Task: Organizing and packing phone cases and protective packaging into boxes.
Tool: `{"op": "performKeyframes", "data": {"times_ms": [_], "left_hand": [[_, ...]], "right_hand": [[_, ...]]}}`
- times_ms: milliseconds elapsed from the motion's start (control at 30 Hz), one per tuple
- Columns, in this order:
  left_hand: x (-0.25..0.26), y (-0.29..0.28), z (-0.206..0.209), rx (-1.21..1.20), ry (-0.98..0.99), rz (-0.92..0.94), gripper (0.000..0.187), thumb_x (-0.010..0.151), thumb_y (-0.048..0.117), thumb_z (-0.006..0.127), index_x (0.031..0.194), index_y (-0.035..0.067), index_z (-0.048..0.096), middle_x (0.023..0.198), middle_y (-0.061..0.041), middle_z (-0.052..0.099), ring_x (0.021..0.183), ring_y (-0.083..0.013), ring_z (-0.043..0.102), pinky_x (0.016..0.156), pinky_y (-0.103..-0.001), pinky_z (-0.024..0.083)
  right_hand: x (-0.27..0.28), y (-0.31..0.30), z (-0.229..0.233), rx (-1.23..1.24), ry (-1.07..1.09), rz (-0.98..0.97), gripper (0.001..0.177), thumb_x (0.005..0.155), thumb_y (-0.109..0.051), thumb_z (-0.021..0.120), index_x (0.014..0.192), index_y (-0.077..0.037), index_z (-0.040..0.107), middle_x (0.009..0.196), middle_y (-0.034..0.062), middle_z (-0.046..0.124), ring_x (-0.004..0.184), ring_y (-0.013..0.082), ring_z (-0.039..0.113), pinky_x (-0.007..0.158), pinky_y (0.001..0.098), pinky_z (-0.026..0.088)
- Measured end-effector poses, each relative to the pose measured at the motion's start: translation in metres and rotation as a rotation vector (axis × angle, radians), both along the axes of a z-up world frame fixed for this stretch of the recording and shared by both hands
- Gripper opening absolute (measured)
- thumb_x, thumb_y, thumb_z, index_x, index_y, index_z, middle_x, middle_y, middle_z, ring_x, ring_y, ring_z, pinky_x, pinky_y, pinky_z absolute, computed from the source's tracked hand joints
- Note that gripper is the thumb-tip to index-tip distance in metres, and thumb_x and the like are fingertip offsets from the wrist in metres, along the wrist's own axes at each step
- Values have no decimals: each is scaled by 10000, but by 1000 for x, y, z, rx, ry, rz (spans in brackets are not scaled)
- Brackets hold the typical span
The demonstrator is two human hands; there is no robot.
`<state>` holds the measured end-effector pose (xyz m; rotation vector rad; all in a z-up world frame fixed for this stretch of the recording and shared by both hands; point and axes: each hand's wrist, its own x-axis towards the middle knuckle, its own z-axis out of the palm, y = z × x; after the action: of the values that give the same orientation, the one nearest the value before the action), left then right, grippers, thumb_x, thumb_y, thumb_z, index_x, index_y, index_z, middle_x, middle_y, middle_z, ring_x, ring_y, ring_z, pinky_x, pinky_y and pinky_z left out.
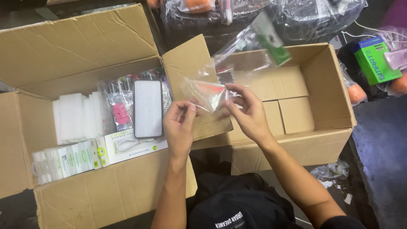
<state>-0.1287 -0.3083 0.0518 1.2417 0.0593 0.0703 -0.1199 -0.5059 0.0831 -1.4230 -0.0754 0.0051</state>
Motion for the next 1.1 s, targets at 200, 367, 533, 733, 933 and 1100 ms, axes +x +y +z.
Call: {"op": "performKeyframes", "data": {"times_ms": [200,367,533,733,933,1100], "left_hand": [[3,4,6,-56,-77,-31,21,1020,-8,591,1040,-5,591,1438,-237,573,1246,-233,650,1012,-331,575],[4,10,8,-14,-95,-96,34,1015,-41,566,1026,-13,549,1380,-257,615,1165,-262,685,939,-351,605],[2,18,34,21,-52,-178,39,1006,-50,524,1014,-14,515,1302,-256,650,1118,-268,729,887,-349,635],[-6,29,65,173,-40,-323,60,985,-78,551,983,-23,527,1285,-252,660,1140,-255,720,898,-336,646],[-14,36,74,316,-60,-226,56,968,-65,570,962,-20,536,1221,-204,713,1057,-212,759,816,-294,639],[-15,36,64,396,-38,-175,61,964,-66,592,934,-30,553,1105,-188,751,947,-193,765,721,-267,635]], "right_hand": [[-5,5,40,-523,180,161,462,940,-111,660,1381,-23,554,929,59,763,732,114,764,629,264,644],[3,-1,44,-939,28,195,560,883,-203,815,1402,-121,621,980,98,767,785,203,746,718,340,609],[33,-5,57,-940,-646,236,1188,558,-194,960,1547,-34,322,1552,251,393,1419,434,424,1170,508,417],[57,-3,50,-911,-694,471,1276,563,-205,967,1587,-35,224,1605,240,315,1509,434,298,1233,582,246],[54,-7,40,-837,-718,481,1082,651,-205,838,1575,-54,295,1511,189,471,1434,381,446,1257,550,289],[48,-11,53,-871,-770,446,965,662,-243,842,1504,-29,423,1327,170,538,1270,375,522,1191,568,333]]}}
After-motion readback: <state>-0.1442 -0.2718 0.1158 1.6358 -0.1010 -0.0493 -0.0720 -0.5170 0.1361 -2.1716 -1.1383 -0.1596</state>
